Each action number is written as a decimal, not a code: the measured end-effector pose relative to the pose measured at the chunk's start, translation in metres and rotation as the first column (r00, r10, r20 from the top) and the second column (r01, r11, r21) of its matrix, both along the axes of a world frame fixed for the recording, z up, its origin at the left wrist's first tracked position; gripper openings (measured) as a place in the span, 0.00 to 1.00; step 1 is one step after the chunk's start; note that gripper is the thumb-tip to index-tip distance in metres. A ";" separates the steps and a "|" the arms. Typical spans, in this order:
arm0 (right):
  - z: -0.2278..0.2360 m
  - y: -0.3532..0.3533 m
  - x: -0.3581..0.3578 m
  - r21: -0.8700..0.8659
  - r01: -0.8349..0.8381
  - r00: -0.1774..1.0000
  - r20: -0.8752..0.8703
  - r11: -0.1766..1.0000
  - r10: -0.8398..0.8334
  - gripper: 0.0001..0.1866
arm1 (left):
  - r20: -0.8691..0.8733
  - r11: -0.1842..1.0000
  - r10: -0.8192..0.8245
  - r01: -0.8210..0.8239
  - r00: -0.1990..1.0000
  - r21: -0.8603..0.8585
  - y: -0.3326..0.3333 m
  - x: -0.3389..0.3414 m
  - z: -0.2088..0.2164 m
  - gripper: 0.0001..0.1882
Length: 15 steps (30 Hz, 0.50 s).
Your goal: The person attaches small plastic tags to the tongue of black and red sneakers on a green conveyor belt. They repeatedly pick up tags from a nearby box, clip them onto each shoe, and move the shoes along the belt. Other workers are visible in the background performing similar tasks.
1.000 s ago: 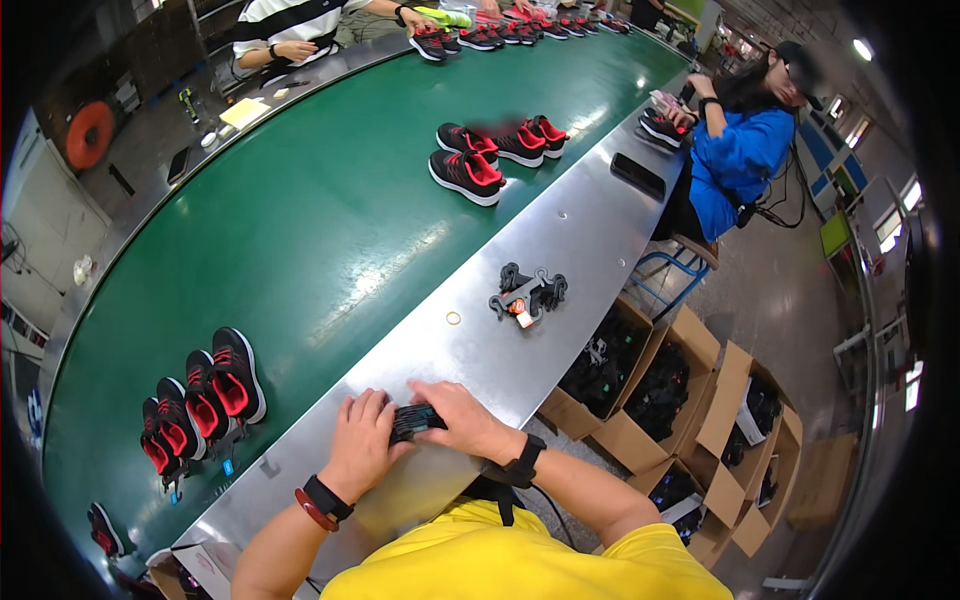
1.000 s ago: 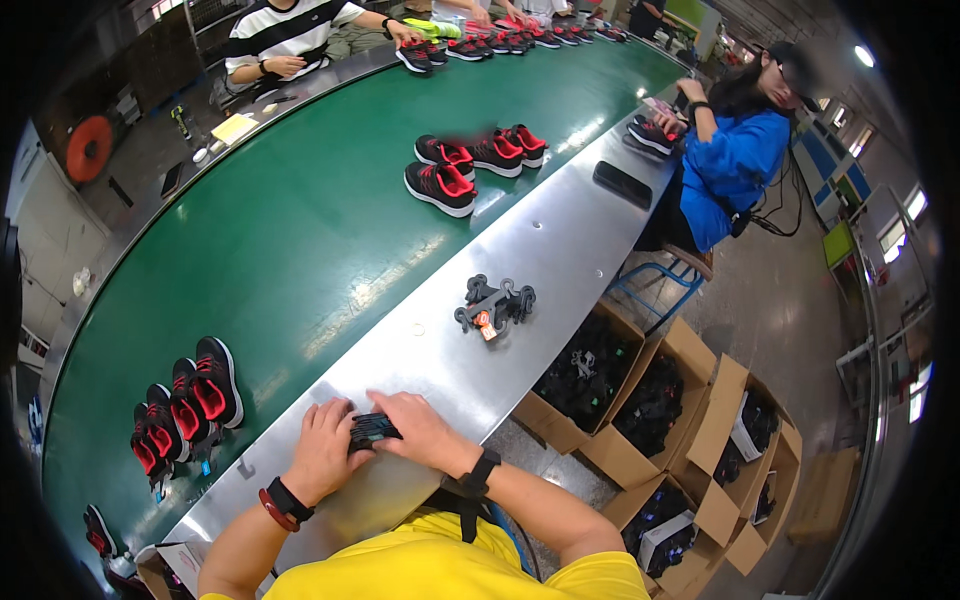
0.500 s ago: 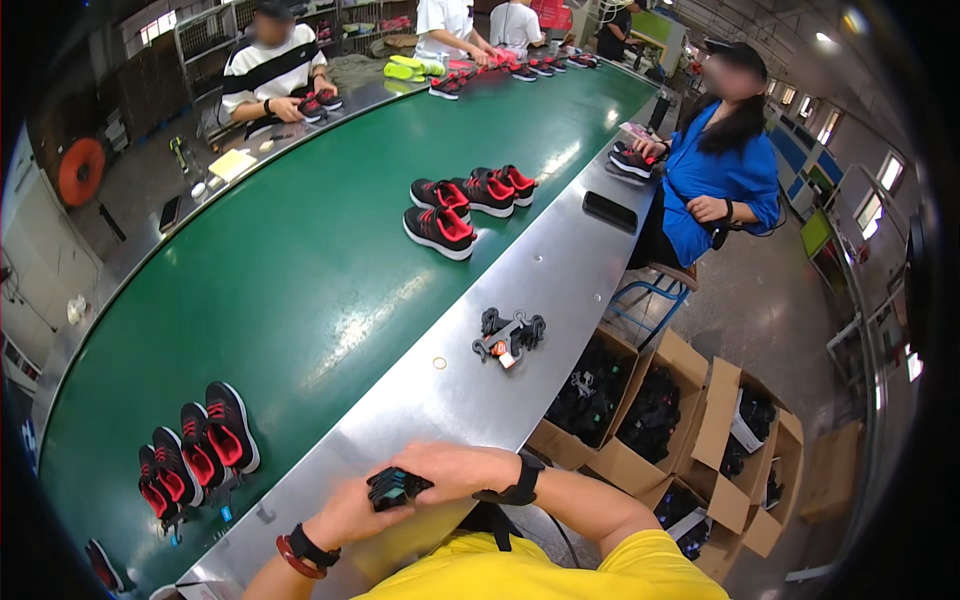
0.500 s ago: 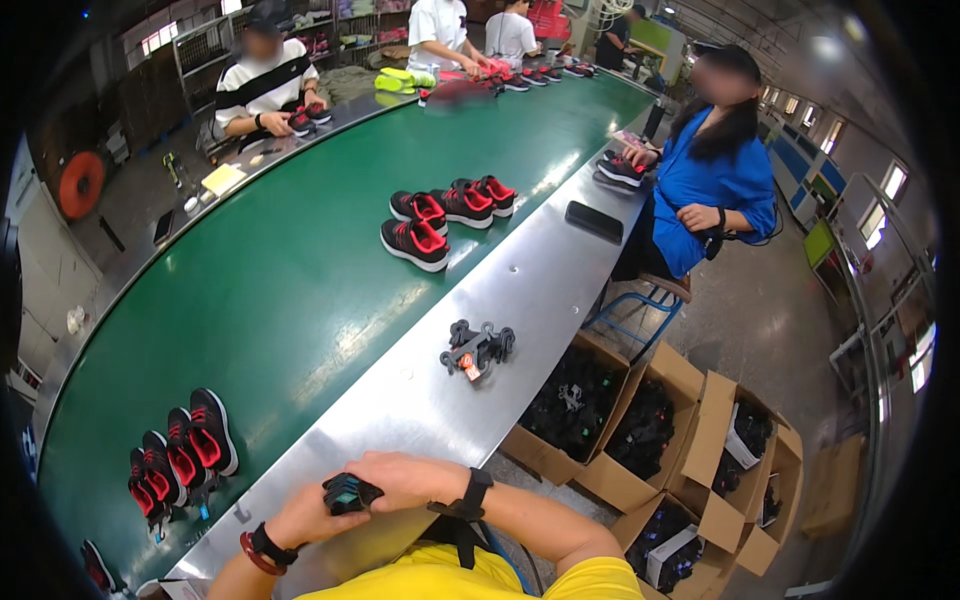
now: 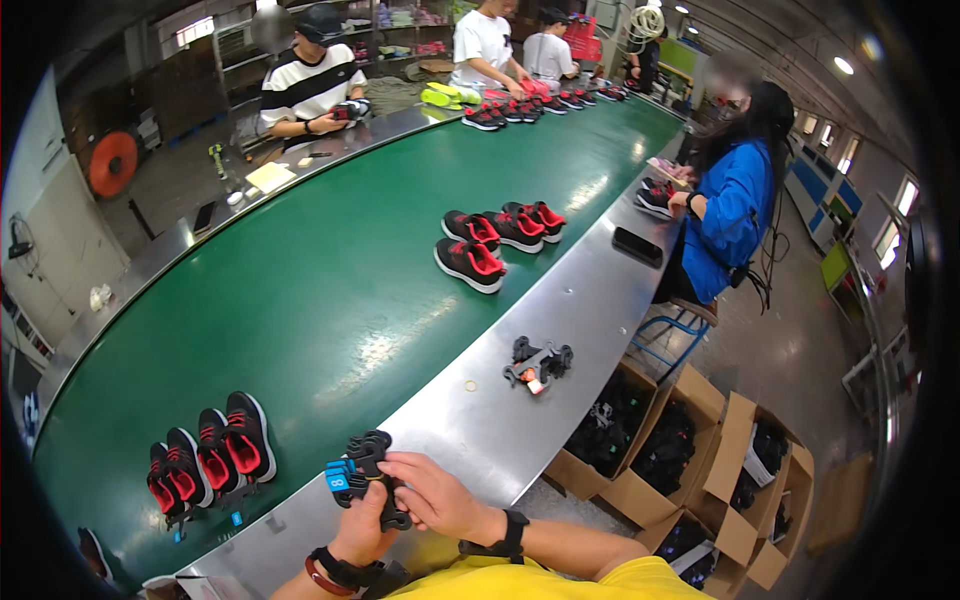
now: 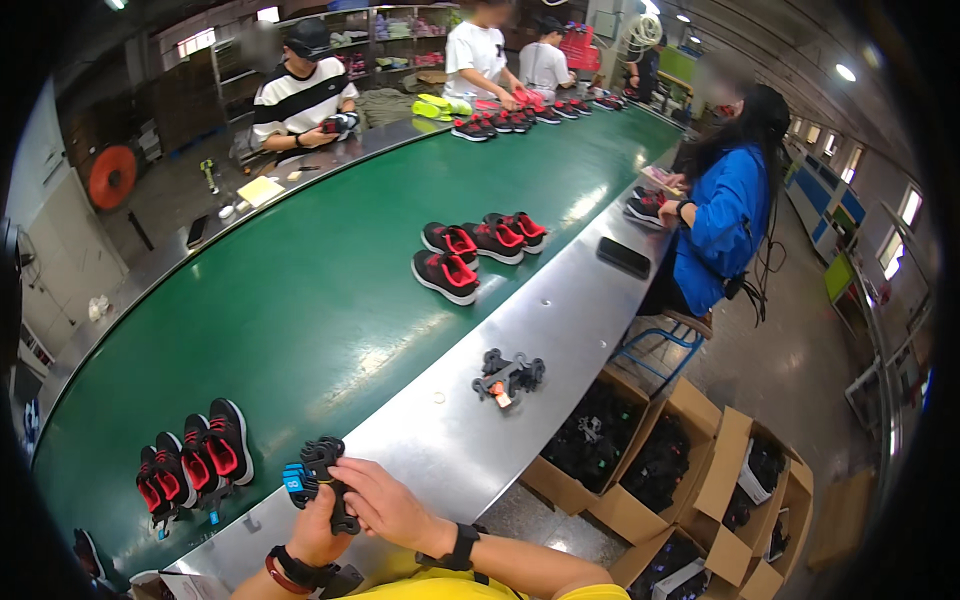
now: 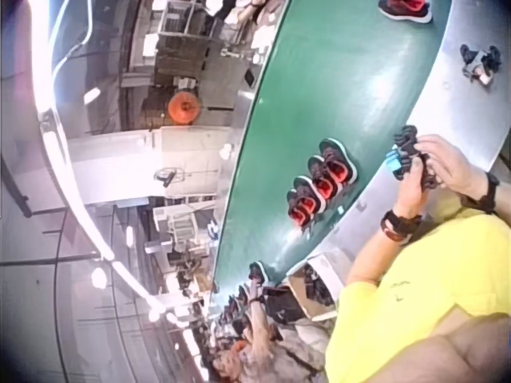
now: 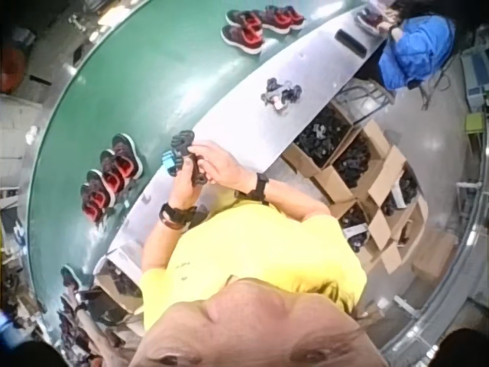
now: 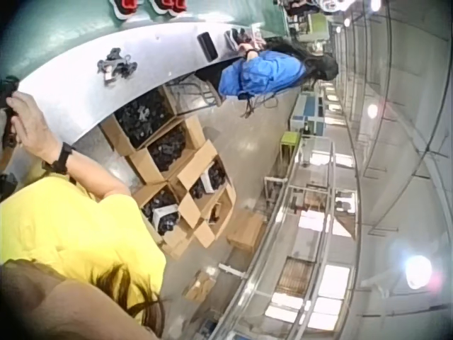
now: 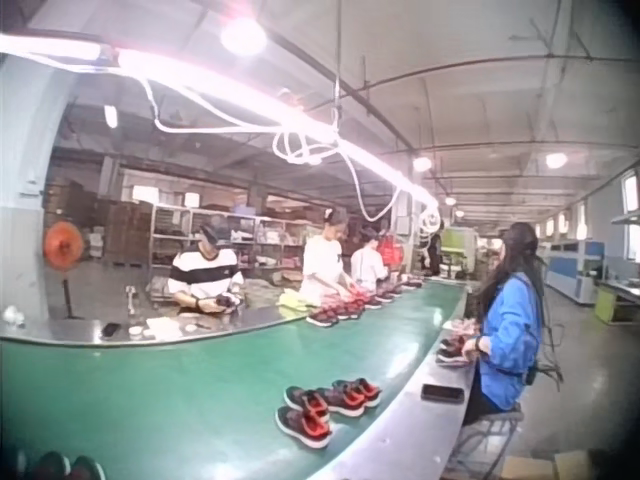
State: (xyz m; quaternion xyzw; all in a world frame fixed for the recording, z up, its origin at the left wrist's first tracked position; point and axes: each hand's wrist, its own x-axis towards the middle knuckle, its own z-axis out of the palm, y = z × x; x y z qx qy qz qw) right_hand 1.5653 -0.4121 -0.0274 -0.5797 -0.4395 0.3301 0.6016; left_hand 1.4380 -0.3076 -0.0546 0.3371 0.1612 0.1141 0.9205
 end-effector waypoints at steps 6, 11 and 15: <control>-0.009 -0.001 -0.003 0.187 0.109 0.947 0.279 0.976 -0.160 0.19 | -0.091 0.999 0.026 -0.022 0.996 0.050 -0.008 -0.011 -0.008 0.22; -0.012 -0.006 -0.001 -0.004 -0.108 0.991 0.079 0.994 0.108 0.13 | -0.134 0.992 0.027 -0.010 0.991 0.127 -0.016 -0.016 -0.013 0.23; -0.018 -0.009 0.002 0.053 -0.203 0.976 -0.066 0.978 0.206 0.11 | -0.231 0.990 -0.010 0.042 0.973 0.133 -0.004 -0.024 -0.003 0.15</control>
